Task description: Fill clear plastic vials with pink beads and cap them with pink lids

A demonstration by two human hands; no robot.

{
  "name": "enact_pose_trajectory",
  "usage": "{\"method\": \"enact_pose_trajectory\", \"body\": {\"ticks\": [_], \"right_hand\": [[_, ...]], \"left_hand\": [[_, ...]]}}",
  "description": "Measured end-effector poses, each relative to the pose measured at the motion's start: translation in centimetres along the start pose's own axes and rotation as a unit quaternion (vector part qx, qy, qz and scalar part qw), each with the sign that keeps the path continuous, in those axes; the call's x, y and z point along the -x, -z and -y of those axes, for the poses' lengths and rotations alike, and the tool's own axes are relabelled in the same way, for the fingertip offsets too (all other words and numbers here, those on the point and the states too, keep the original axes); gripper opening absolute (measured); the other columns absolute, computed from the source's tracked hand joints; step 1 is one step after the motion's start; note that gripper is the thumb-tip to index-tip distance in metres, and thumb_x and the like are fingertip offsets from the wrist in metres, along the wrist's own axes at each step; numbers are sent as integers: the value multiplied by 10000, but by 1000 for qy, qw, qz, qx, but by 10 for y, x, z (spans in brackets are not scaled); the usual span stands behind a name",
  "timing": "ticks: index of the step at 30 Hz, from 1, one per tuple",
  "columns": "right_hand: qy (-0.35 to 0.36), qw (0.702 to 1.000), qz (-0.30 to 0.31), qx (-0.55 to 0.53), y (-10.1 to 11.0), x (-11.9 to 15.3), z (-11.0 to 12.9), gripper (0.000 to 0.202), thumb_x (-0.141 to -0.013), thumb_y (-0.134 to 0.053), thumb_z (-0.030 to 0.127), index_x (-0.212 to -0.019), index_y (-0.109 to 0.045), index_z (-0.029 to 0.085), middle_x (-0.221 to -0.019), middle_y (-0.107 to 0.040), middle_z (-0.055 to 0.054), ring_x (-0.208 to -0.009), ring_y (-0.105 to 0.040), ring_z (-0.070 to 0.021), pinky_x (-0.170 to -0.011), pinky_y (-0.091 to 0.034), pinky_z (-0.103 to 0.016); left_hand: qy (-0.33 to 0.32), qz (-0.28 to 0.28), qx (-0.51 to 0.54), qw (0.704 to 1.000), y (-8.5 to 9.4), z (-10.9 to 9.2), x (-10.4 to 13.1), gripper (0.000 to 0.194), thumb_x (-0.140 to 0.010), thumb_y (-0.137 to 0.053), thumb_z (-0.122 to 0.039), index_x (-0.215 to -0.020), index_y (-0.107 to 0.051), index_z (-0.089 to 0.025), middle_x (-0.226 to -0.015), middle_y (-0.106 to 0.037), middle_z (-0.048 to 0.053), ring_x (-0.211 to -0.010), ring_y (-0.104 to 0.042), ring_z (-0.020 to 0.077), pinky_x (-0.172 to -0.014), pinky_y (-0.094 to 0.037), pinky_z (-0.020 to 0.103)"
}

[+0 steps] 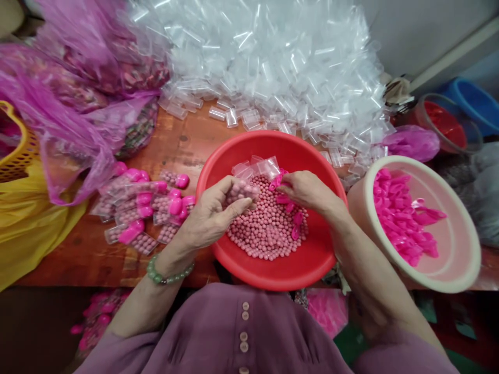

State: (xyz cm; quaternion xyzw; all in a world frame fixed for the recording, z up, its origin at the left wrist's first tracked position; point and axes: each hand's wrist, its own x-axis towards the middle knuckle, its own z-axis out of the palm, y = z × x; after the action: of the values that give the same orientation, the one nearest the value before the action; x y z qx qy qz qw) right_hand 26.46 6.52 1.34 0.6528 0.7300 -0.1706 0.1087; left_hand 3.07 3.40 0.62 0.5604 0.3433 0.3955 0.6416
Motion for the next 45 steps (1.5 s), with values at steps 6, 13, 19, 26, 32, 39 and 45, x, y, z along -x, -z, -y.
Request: {"method": "enact_pose_trajectory", "body": {"ticks": [6, 13, 19, 26, 32, 39, 45], "right_hand": [[168, 890, -62, -418, 7, 22, 6, 347, -821, -680, 447, -1021, -738, 169, -826, -710, -28, -694, -609, -144, -649, -465, -279], [184, 890, -107, -402, -5, 29, 23, 415, -808, -714, 269, -1187, -572, 180, -930, -707, -28, -769, -629, -138, -711, -481, -271], [208, 883, -119, -403, -11, 27, 20, 283, -818, -713, 293, -1080, -656, 204, -918, -698, -17, -811, -638, -145, -761, -496, -283], [148, 812, -71, -561, -12, 24, 19, 255, -676, -836, 291, -874, -701, 203, -677, -610, 45, -557, -535, -79, -517, -458, -214], [126, 741, -84, -654, 0, 24, 21, 263, -623, -874, 253, -802, -686, 214, -697, -634, 40, -564, -615, -96, -499, -526, -217], [159, 728, -191, -638, 6, 17, 41, 262, -664, -863, 244, -880, -715, 257, -846, -705, 26, -802, -671, -116, -772, -568, -257], [188, 743, -195, -612, 9, 16, 58, 177, -733, -817, 291, -883, -733, 248, -861, -731, 10, -825, -694, -130, -801, -577, -283]], "left_hand": [[26, -7, 20, 999, -6, 5, 0, 204, -898, -605, -318, -1024, -575, -160, -1053, -671, 81, -967, -664, 168, -911, -545, 343], [13, -31, 50, 998, -9, 9, 0, 203, -889, -612, -318, -1012, -558, -165, -997, -647, 46, -905, -641, 136, -887, -518, 305], [11, 5, -19, 1000, -8, 2, 0, 147, -911, -582, -277, -990, -575, -153, -972, -627, 30, -886, -577, 117, -846, -462, 259], [50, 18, 133, 990, -7, 3, -4, 210, -873, -654, -285, -1017, -613, -138, -1003, -662, 54, -946, -617, 140, -917, -462, 287], [77, 51, 251, 963, -4, 10, -8, 213, -868, -672, -265, -1032, -625, -138, -1019, -686, 81, -923, -684, 168, -899, -530, 339], [89, 95, 268, 954, 0, 7, -7, 239, -868, -665, -216, -1091, -646, -134, -980, -708, 91, -863, -694, 147, -832, -546, 278], [55, 109, 212, 970, 0, 9, -9, 367, -881, -649, -268, -1227, -612, -153, -963, -670, 73, -821, -650, 129, -801, -522, 262]]}}
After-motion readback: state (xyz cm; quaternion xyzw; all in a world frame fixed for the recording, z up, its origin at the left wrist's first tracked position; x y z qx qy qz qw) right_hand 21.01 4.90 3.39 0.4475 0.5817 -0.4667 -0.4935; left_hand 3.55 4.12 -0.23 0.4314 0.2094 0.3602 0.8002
